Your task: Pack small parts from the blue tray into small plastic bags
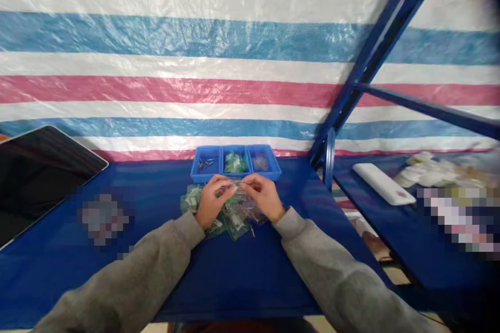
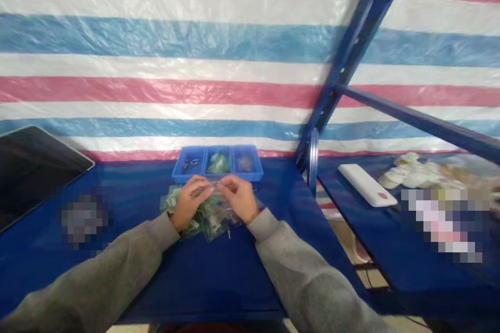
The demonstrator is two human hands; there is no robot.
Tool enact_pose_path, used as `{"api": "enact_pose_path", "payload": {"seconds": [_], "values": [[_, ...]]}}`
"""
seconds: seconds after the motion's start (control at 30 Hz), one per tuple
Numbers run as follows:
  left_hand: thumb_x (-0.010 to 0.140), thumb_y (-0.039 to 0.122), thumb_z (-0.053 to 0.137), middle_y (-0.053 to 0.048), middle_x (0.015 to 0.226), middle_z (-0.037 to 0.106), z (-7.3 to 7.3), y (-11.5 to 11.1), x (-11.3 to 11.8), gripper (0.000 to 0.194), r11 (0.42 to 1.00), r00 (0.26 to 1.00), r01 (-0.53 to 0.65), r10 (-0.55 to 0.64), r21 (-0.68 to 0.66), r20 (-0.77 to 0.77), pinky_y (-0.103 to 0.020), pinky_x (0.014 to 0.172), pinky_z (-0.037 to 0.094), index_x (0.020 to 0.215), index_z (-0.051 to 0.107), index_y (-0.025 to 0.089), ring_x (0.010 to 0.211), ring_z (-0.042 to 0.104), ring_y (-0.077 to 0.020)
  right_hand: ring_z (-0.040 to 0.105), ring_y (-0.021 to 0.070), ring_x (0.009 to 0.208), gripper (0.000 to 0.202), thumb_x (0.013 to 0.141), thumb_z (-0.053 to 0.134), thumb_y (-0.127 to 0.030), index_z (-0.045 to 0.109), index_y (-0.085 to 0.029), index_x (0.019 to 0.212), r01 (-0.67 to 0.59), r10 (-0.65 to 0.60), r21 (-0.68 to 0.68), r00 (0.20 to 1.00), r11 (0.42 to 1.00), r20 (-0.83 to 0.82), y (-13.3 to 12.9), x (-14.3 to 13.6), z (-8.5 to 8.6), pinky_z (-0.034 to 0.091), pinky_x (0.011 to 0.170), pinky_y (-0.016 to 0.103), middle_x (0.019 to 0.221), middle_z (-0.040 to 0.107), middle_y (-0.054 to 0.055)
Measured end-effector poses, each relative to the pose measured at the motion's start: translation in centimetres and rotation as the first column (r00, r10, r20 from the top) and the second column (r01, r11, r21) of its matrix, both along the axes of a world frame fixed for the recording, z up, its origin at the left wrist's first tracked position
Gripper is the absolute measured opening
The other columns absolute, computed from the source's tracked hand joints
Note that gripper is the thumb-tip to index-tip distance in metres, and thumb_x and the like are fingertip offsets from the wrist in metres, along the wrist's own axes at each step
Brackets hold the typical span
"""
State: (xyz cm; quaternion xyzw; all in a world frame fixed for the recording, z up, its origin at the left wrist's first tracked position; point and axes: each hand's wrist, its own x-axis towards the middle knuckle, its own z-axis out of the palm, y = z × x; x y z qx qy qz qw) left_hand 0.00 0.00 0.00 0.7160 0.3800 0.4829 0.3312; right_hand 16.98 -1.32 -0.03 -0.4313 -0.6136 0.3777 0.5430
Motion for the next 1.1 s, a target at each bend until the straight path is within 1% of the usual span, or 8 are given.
{"api": "enact_pose_path", "payload": {"seconds": [0.17,0.43,0.57,0.67,0.73,0.9,1.0,1.1], "values": [[0.078,0.032,0.061,-0.005,0.089,0.064,0.0,-0.2,0.2,0.021,0.998,0.999,0.011,-0.007,-0.069,0.054,-0.027,0.073,0.048,0.089,0.063,0.015,0.085,0.059,-0.0174,0.048,0.0104,0.051,0.024,0.079,0.056,-0.041,0.059,-0.017,0.076,-0.032,0.032,0.003,0.998,0.999,0.054,-0.1,0.2,0.3,0.040,0.049,0.022,0.060,0.053,-0.002],[0.079,0.036,0.058,-0.001,0.063,0.061,0.1,-0.3,0.3,0.023,0.975,0.993,0.068,-0.046,-0.210,0.107,-0.022,0.051,0.042,0.077,0.061,0.013,0.054,0.053,-0.0112,0.049,0.0107,0.053,0.027,0.085,0.049,-0.038,0.062,-0.016,0.077,-0.014,-0.002,0.085,0.983,0.996,0.186,-0.2,0.3,0.5,0.039,0.052,0.022,0.063,0.056,0.000],[0.078,0.035,0.059,0.001,0.060,0.060,0.2,-0.2,0.4,0.027,0.966,0.977,0.091,-0.040,-0.242,0.208,-0.021,0.046,0.040,0.095,0.057,0.014,0.049,0.051,-0.0100,0.049,0.0096,0.050,0.029,0.091,0.038,-0.033,0.059,-0.018,0.102,0.026,-0.042,0.112,0.989,0.993,0.140,-0.4,0.6,1.0,0.041,0.053,0.023,0.071,0.058,0.000],[0.079,0.033,0.058,0.002,0.061,0.060,0.5,-0.2,0.5,0.039,0.962,0.966,0.121,-0.057,-0.246,0.254,-0.020,0.045,0.039,0.112,0.046,0.017,0.045,0.049,-0.0087,0.051,0.0106,0.056,0.024,0.089,0.044,-0.030,0.060,-0.019,0.104,0.048,-0.081,0.189,0.982,0.981,0.171,-0.5,0.8,1.4,0.042,0.056,0.023,0.080,0.059,0.002],[0.079,0.033,0.058,0.002,0.062,0.061,0.5,-0.3,0.5,0.042,0.961,0.962,0.127,-0.059,-0.246,0.266,-0.019,0.044,0.038,0.114,0.042,0.018,0.044,0.049,-0.0084,0.052,0.0114,0.062,0.021,0.086,0.049,-0.026,0.062,-0.020,0.101,0.015,-0.073,0.250,0.972,0.968,0.223,-0.5,1.0,1.5,0.043,0.057,0.023,0.088,0.058,0.004],[0.080,0.034,0.058,0.002,0.061,0.059,0.5,-0.4,0.6,0.036,0.958,0.961,0.147,-0.080,-0.247,0.263,-0.020,0.045,0.038,0.110,0.044,0.018,0.044,0.049,-0.0087,0.052,0.0127,0.068,0.022,0.082,0.051,-0.018,0.064,-0.021,0.099,-0.091,-0.037,0.337,0.934,0.937,0.354,-0.3,0.9,1.0,0.044,0.062,0.026,0.096,0.055,0.006],[0.085,0.036,0.050,0.002,0.061,0.055,0.6,-0.5,0.5,0.026,0.969,0.968,0.126,-0.073,-0.213,0.241,-0.020,0.046,0.038,0.102,0.052,0.017,0.047,0.048,-0.0089,0.052,0.0144,0.071,0.016,0.083,0.053,-0.021,0.066,-0.020,0.092,-0.062,-0.071,0.342,0.930,0.938,0.362,-0.3,0.7,0.9,0.044,0.065,0.027,0.090,0.056,0.006],[0.089,0.037,0.040,0.000,0.066,0.053,0.9,-0.6,0.4,0.030,0.990,0.986,0.051,-0.029,-0.132,0.166,-0.022,0.050,0.040,0.089,0.062,0.016,0.053,0.047,-0.0091,0.053,0.0144,0.068,0.015,0.083,0.054,-0.029,0.064,-0.018,0.084,0.001,-0.071,0.250,0.960,0.968,0.272,-0.2,0.6,0.8,0.043,0.062,0.026,0.080,0.058,0.004]]}}
